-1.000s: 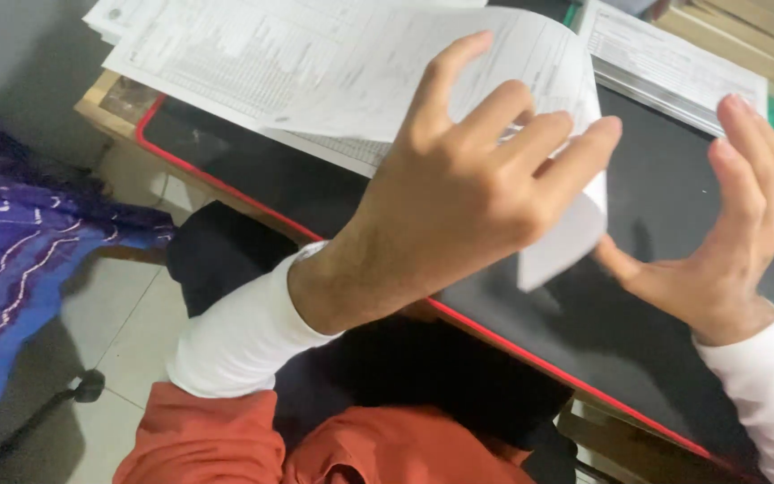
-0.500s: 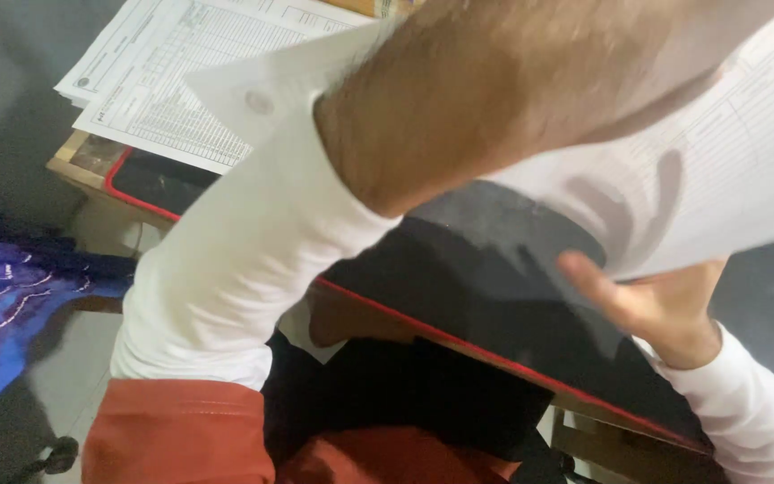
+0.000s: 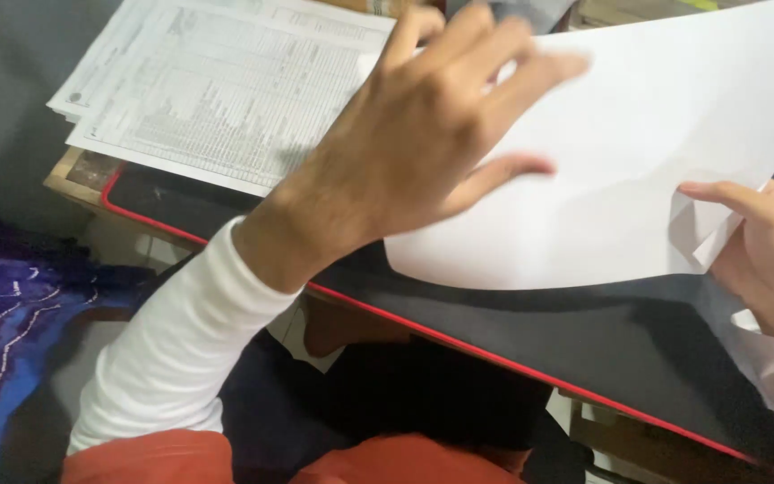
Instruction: Folding printed documents into thirds on a desk.
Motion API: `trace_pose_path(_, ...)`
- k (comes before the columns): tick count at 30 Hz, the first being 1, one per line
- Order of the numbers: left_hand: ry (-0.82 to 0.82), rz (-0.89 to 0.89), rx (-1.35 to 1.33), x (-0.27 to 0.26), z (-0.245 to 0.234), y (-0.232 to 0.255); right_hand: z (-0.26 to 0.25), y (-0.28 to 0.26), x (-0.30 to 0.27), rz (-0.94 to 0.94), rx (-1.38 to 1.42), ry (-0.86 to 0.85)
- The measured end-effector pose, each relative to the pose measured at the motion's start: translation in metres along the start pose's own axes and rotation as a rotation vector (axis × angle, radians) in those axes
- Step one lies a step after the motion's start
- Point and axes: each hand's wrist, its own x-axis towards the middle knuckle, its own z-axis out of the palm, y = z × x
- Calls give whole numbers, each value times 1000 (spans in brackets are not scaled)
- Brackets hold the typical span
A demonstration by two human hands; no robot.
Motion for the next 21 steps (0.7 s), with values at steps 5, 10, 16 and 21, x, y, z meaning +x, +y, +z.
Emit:
trace_pose_path(5,-311,15,-376,-73,-7,29,-40,41,18,86,-46,-9)
trace_pose_path(10,-345,-235,-466,-112,-12,59,-91,94,18,-79,-136,95)
trace_pose_path(16,-398,-17,-386,-123,6,88,-98,80,-18,-42,-339,96)
trace_pose_path(21,-291,-51,-533,-124,-6,82,-70,68,-41,-251,-420,24)
